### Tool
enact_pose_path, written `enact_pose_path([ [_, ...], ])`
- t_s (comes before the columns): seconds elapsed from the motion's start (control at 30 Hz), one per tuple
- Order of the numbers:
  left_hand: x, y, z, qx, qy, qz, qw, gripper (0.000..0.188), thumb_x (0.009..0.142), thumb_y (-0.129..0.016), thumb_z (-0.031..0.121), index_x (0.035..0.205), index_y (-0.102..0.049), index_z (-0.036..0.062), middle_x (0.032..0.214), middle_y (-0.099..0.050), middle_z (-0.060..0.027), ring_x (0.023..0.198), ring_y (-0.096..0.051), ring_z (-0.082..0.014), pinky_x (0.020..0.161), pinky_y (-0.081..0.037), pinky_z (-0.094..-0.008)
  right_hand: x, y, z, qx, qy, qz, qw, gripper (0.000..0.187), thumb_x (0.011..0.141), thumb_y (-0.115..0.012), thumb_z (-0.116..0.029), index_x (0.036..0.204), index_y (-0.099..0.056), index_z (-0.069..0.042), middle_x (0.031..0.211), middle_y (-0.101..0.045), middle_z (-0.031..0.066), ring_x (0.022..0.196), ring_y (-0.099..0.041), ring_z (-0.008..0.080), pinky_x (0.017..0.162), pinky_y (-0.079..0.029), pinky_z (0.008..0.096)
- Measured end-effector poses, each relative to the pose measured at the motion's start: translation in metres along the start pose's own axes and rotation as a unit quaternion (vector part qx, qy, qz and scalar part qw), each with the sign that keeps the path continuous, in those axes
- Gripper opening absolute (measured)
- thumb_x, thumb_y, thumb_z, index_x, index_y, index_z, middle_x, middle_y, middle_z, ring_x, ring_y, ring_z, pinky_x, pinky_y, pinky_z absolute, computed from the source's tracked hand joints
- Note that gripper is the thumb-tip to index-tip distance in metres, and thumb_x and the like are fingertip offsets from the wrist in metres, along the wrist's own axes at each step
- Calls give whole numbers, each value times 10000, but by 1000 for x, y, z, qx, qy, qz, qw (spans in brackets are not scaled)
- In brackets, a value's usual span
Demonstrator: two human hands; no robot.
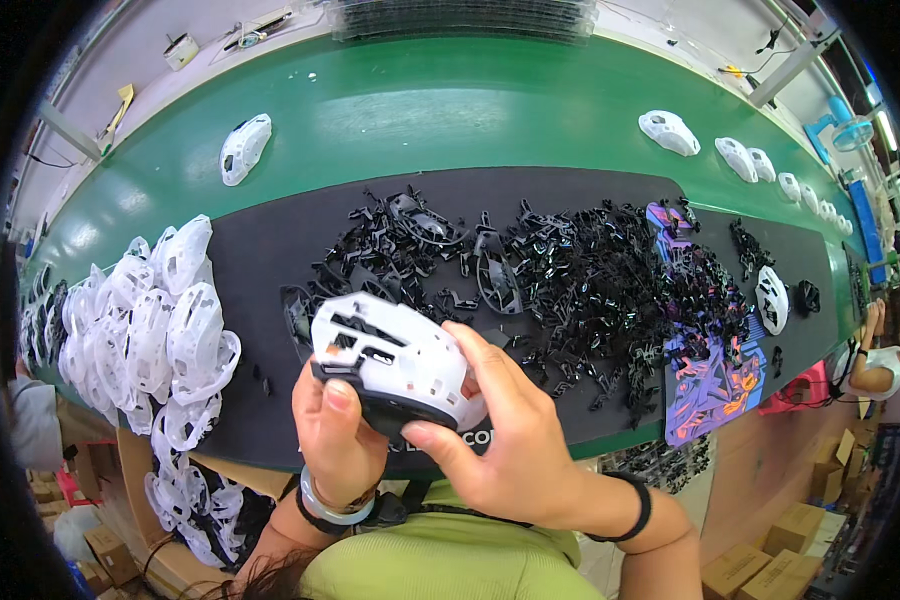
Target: Assembling plastic buttons and internal components into white gaming mouse shells at an assembly line.
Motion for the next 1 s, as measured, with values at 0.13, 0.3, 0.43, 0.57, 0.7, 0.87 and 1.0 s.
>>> enact_pose_path([
  [0.13, 4, 4, -15, -134, 67, 18, 989, 454, 921, -406, 330, 1178, -380, -43, 1132, -507, -167, 1022, -541, -260, 868, -456, -372, 3, -4, -22, -201, 84, 75, 973, 782, 638, -752, -137, 1267, -329, 56, 1129, -445, 204, 844, -534, 273, 731, -461, 327],
  [0.3, 6, -2, -30, -232, 231, -8, 945, 548, 940, -243, 414, 1257, -366, -16, 1217, -479, -170, 1098, -499, -285, 949, -388, -451, -16, -10, -24, -148, 108, -52, 982, 839, 687, -712, -87, 1337, -192, 23, 1229, -371, 215, 1042, -492, 299, 838, -440, 357],
  [0.43, 1, -2, -28, -163, 268, 4, 950, 526, 949, -218, 399, 1217, -408, -11, 1162, -515, -156, 1039, -532, -266, 888, -436, -433, -5, -4, 3, 357, -141, -57, 922, 679, 813, -564, -23, 1338, -134, 0, 1167, -452, 182, 1021, -535, 223, 777, -476, 279],
  [0.57, -9, -15, -14, 22, 298, -79, 951, 382, 927, -416, 198, 1244, -347, -4, 1112, -518, -114, 999, -547, -203, 815, -487, -326, 9, 7, 14, 355, -89, -20, 931, 643, 819, -533, 18, 1337, -152, -14, 1125, -478, 162, 977, -547, 192, 759, -474, 260],
  [0.7, 11, -3, 1, 50, 261, -58, 962, 388, 889, -492, 161, 1225, -375, 7, 1077, -543, -92, 936, -569, -156, 758, -505, -281, -5, 14, 29, 159, -86, -29, 983, 586, 808, -566, -28, 1309, -263, -9, 1217, -383, 128, 1045, -454, 189, 821, -446, 285],
  [0.87, 105, 41, -9, 95, 97, 24, 990, 228, 903, -456, 159, 1093, -479, 37, 967, -559, -38, 848, -548, -119, 702, -470, -258, -30, 27, 35, 116, -95, -67, 986, 408, 776, -601, -31, 1162, -476, 14, 1079, -500, 115, 955, -524, 180, 754, -465, 268],
  [1.0, 152, 62, -1, 36, 48, 57, 997, 157, 909, -446, 145, 1018, -495, 43, 935, -555, -30, 821, -539, -118, 667, -450, -242, -48, 42, 36, 51, -95, -42, 993, 336, 773, -596, -15, 1099, -522, 23, 1016, -543, 119, 927, -549, 180, 742, -470, 258],
])
Point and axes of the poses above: each hand's wrist, its own x-axis towards the middle knuckle, its own y-axis out of the back of the hand, z = x × y, the point moved 8 cm from there along x, towards the middle knuckle
